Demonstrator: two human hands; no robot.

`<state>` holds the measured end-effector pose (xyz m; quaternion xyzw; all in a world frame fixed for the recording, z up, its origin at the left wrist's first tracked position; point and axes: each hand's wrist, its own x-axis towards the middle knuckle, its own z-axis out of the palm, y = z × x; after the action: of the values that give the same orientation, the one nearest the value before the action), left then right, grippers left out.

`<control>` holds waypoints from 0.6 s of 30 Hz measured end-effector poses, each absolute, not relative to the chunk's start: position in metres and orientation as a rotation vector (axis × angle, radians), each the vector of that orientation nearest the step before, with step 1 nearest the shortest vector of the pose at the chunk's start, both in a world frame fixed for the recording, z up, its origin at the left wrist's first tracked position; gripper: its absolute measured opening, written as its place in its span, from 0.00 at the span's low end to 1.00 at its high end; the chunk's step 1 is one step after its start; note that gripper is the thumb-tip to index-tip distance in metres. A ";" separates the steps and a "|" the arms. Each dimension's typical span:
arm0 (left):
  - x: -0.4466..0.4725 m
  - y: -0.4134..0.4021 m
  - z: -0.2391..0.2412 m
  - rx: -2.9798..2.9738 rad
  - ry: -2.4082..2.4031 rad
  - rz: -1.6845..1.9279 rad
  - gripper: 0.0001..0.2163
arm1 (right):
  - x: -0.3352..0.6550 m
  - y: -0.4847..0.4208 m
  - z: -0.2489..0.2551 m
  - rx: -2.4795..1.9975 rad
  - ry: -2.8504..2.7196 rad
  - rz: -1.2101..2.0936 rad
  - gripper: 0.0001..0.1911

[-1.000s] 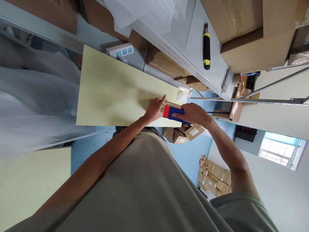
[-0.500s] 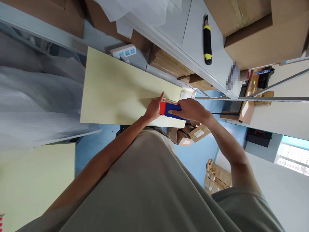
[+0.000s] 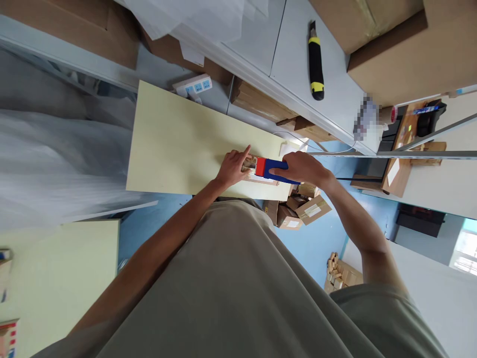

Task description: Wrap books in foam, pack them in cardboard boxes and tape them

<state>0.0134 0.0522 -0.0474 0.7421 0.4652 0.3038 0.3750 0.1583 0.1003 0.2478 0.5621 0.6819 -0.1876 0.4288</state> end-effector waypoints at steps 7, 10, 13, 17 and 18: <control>0.019 0.057 -0.050 1.914 1.146 0.755 0.51 | 0.164 0.103 0.237 1.388 1.842 -0.586 0.35; 0.020 0.053 -0.050 1.891 1.198 0.797 0.51 | 0.164 0.104 0.238 1.391 1.844 -0.553 0.35; 0.022 0.043 -0.050 1.826 1.328 0.870 0.50 | 0.169 0.104 0.240 1.389 1.827 -0.532 0.35; 0.029 0.025 -0.062 1.700 1.590 1.001 0.40 | 0.175 0.102 0.242 1.387 1.815 -0.518 0.35; 0.031 0.020 -0.066 1.688 1.638 1.004 0.33 | 0.175 0.102 0.242 1.388 1.816 -0.512 0.36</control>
<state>0.0310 0.0200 -0.0660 0.6319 0.6135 0.3760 0.2879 0.1753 0.1017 0.2417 0.5458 0.7142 -0.2015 0.3892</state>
